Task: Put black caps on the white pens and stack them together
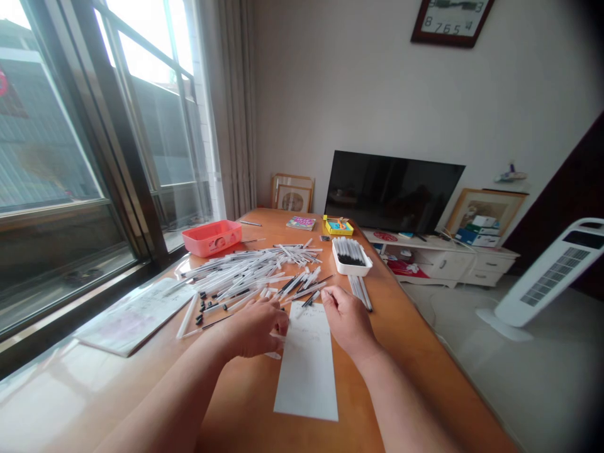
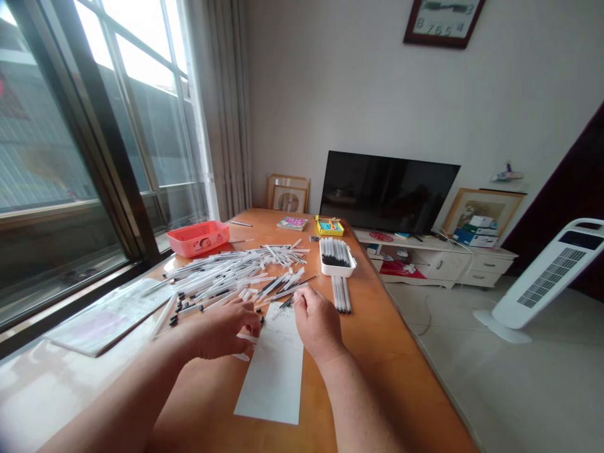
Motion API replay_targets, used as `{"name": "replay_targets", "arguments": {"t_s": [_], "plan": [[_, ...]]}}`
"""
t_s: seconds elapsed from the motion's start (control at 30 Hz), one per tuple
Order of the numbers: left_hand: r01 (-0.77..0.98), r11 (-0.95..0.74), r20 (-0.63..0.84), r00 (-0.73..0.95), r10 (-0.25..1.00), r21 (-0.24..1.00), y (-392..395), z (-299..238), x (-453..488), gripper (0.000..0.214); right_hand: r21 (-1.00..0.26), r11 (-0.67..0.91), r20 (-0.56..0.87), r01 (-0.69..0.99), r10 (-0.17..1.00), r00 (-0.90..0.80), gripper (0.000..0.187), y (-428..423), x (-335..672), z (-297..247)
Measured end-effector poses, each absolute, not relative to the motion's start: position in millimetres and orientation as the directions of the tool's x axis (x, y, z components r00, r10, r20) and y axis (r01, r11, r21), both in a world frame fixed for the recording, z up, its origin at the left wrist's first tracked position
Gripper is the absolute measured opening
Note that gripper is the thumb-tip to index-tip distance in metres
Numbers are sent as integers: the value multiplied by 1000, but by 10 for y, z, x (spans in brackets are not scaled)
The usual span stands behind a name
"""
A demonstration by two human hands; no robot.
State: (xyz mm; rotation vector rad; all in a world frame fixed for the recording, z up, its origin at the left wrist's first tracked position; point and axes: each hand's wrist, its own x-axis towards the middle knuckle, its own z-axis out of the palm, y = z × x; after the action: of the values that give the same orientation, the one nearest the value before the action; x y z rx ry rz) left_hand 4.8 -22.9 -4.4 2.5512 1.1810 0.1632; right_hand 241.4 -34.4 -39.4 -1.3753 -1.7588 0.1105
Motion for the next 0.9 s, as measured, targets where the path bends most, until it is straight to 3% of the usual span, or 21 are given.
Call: {"name": "replay_targets", "arguments": {"t_s": [0.53, 0.73, 0.9], "plan": [[687, -635, -27, 686, 727, 352, -201, -87, 84, 16, -572, 366, 553, 734, 833, 15, 25, -349, 2420, -389], [675, -651, 103, 662, 742, 348, -108, -134, 74, 14, -571, 365, 556, 735, 831, 19, 25, -354, 2414, -379], [675, -625, 302, 547, 780, 391, -45, -103, 66, 10, -585, 381, 565, 716, 825, 22, 24, -356, 2429, -356]]}}
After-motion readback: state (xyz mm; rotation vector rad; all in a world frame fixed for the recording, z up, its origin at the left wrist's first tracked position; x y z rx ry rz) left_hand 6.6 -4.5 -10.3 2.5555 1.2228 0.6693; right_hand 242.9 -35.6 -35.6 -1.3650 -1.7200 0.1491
